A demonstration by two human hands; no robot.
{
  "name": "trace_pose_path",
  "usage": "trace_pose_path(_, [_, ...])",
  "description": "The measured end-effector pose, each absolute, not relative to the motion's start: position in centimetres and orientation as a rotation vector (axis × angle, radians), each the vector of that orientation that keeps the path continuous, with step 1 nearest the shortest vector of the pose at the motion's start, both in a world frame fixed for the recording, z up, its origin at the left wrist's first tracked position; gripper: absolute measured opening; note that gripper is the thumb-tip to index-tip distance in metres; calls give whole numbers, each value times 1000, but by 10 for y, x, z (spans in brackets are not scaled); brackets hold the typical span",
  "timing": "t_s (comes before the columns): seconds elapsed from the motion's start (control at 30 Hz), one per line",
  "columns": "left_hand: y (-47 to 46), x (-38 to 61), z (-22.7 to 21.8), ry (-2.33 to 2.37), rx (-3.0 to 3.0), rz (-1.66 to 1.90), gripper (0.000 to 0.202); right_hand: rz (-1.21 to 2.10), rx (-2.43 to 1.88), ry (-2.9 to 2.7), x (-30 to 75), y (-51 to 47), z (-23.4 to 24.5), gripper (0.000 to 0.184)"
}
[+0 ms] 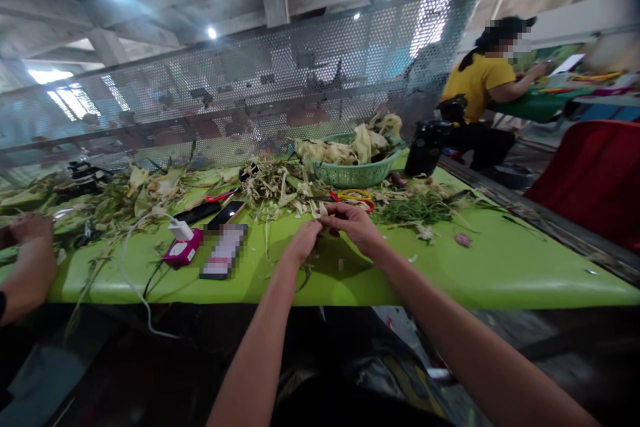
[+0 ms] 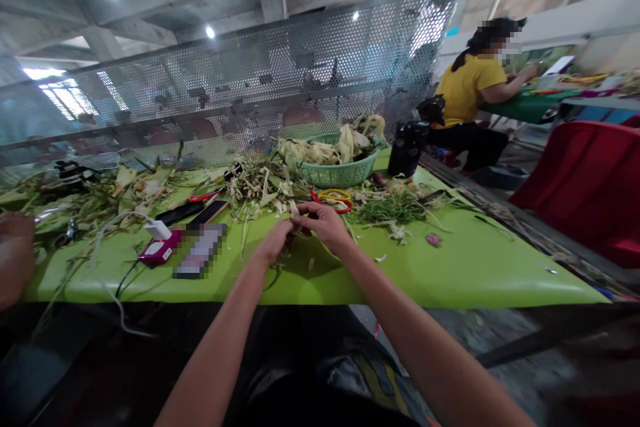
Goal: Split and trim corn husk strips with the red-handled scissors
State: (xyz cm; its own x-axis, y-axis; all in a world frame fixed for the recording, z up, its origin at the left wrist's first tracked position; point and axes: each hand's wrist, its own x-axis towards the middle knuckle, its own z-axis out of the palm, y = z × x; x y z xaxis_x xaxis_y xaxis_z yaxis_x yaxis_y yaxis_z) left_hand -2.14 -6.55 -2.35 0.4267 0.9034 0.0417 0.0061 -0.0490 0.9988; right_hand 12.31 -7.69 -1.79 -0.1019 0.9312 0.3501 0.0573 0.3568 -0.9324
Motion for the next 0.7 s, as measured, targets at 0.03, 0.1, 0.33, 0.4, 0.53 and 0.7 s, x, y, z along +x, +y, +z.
trace_pose_path(0.03, [-66, -21, -23, 865, 1437, 887, 27, 971, -942, -1458, 123, -77, -18, 30])
trace_pose_path(0.1, [-67, -21, -22, 874, 1442, 868, 30, 968, -941, -1415, 124, -76, -18, 28])
trace_pose_path(0.33, [-65, -20, -21, 913, 1445, 904, 22, 938, -909, -1300, 130, -70, -23, 22])
trace_pose_path(0.4, [-65, -20, -20, 918, 1450, 910, 21, 954, -894, -1282, 131, -69, -23, 21])
trace_pose_path(0.53, [-67, -20, -17, 924, 1445, 898, 23, 1045, -883, -1296, 132, -71, -20, 23])
trace_pose_path(0.7, [-70, -20, -16, 909, 1452, 902, 26, 1165, -868, -1329, 131, -76, -14, 24])
